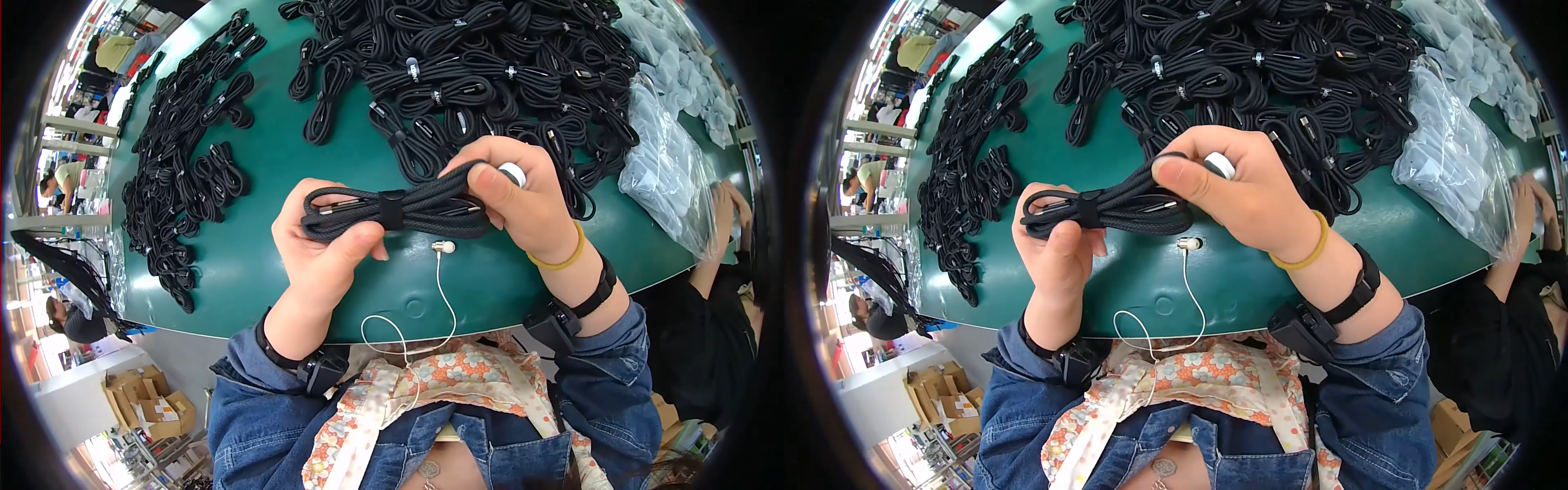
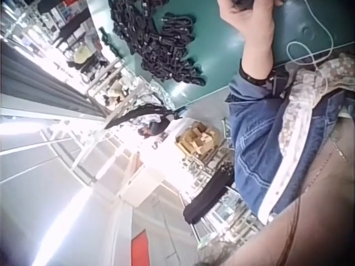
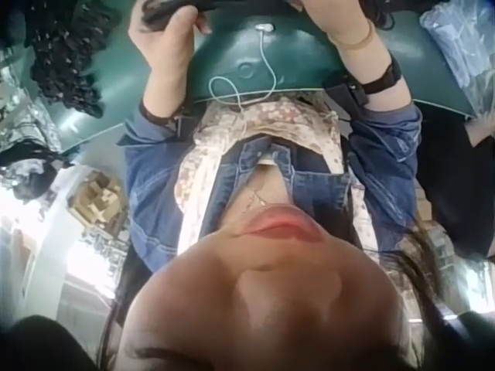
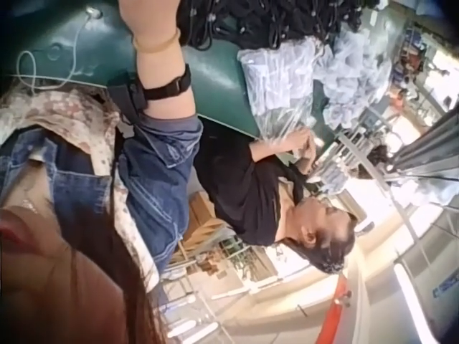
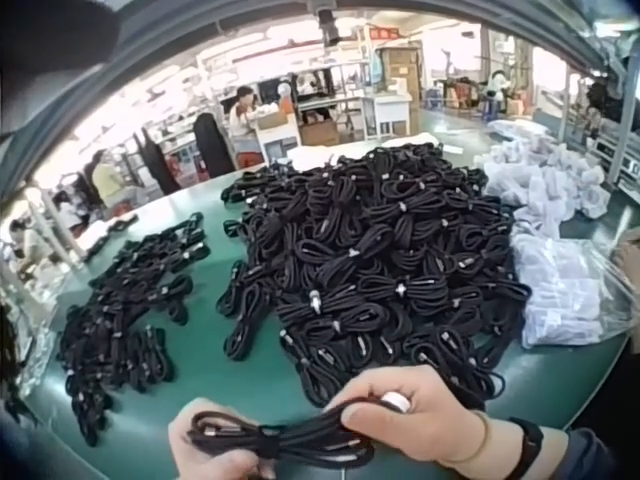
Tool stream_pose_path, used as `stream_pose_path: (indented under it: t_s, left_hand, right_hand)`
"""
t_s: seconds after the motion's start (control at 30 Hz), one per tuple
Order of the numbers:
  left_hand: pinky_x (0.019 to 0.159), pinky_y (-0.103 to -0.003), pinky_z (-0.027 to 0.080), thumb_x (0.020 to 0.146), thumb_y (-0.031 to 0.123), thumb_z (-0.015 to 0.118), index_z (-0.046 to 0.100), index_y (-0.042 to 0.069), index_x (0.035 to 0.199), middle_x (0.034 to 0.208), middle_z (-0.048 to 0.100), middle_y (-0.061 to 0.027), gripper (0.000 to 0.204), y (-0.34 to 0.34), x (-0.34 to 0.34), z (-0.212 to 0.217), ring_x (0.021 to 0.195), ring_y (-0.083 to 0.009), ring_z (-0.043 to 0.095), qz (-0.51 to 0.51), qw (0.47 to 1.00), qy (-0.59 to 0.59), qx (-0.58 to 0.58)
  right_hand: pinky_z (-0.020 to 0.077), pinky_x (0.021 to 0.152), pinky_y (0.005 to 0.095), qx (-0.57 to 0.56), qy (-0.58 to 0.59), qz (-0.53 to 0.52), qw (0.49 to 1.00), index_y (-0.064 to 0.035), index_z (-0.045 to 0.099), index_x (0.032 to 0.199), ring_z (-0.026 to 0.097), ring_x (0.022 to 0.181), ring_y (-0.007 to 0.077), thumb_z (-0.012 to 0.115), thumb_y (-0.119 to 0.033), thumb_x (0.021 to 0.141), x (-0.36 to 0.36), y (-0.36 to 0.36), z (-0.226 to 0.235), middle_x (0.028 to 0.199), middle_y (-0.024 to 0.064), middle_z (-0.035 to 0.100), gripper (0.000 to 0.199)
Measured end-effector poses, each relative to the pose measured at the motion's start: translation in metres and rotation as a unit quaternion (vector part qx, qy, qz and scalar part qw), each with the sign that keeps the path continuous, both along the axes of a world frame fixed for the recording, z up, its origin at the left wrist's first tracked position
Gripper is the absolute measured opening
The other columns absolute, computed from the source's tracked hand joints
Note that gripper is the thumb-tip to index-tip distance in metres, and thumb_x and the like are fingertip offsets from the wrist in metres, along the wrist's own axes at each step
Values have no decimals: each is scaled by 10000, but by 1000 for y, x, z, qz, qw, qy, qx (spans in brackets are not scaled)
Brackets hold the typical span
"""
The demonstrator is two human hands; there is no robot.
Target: Inspecting and sorting bundled black USB cables at a factory workstation.
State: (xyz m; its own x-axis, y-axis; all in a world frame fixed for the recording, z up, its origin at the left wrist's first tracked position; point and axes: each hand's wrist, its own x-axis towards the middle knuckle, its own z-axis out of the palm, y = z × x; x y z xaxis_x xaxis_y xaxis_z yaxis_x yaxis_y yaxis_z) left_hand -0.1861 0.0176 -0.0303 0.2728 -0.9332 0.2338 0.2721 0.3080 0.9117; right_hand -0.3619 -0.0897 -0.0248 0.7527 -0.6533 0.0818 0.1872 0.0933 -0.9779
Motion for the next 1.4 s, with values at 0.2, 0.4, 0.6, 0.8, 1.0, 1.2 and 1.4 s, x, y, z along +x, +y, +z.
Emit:
stream_pose_path:
  t_s: [0.2, 0.4, 0.6, 0.8, 1.0, 1.2, 1.4]
  left_hand:
    - [510, -234, 462, 661, 0, 646, 456, -27, 825, 708, 570, -116, 253, -2, -10, -3, 556, -152, 569, -3, 999, -32, 5]
    - [595, -262, 469, 746, 108, 590, 446, -25, 873, 761, 566, -128, 233, -8, -8, -6, 642, -171, 577, -31, 998, -59, -19]
    - [766, -303, 359, 855, 428, 276, 458, -17, 937, 886, 519, -123, 488, -21, 36, -3, 836, -203, 480, 84, 993, -39, -77]
    - [725, -272, 368, 861, 284, 373, 503, 7, 916, 846, 536, -74, 311, -27, 76, 4, 769, -152, 477, 348, 925, -149, 32]
    - [715, -329, 397, 808, 313, 478, 508, 39, 971, 893, 523, -63, 321, -8, 135, -18, 856, -193, 486, 375, 761, -491, 196]
    - [739, -405, 381, 698, 307, 592, 477, 88, 1026, 911, 527, -88, 411, -13, 120, -27, 882, -256, 509, 346, 494, -679, 419]
    - [728, -385, 402, 681, 221, 590, 492, 65, 1003, 880, 546, -98, 371, -8, 122, -18, 798, -248, 540, 323, 557, -672, 367]
  right_hand:
    - [283, 404, 151, 59, -10, -48, 997, -15, 544, 704, 387, 465, 14, 540, -252, 795, 2, -1, -8, 586, -17, 492, 254]
    - [307, 424, 165, 84, 1, -54, 995, -11, 528, 729, 417, 500, 29, 494, -252, 817, 0, -2, -1, 625, 5, 505, 259]
    - [287, 376, 157, -40, -55, -68, 995, -24, 543, 683, 395, 422, 26, 517, -218, 803, 1, 3, 11, 556, 1, 489, 230]
    - [300, 380, 196, -147, 92, 120, 978, -1, 522, 816, 384, 407, 47, 452, -192, 825, -1, 4, -2, 548, 35, 481, 203]
    - [285, 398, 207, 224, -207, -230, 924, -14, 515, 887, 337, 396, 64, 435, -171, 818, -17, -29, 18, 609, 44, 496, 189]
    - [286, 420, 203, 270, -231, -179, 917, -16, 518, 892, 328, 405, 67, 434, -139, 807, -9, -26, 0, 631, 52, 497, 171]
    - [277, 400, 196, 171, -149, -115, 967, -10, 517, 895, 337, 399, 66, 433, -104, 799, 0, -12, 0, 626, 50, 495, 158]
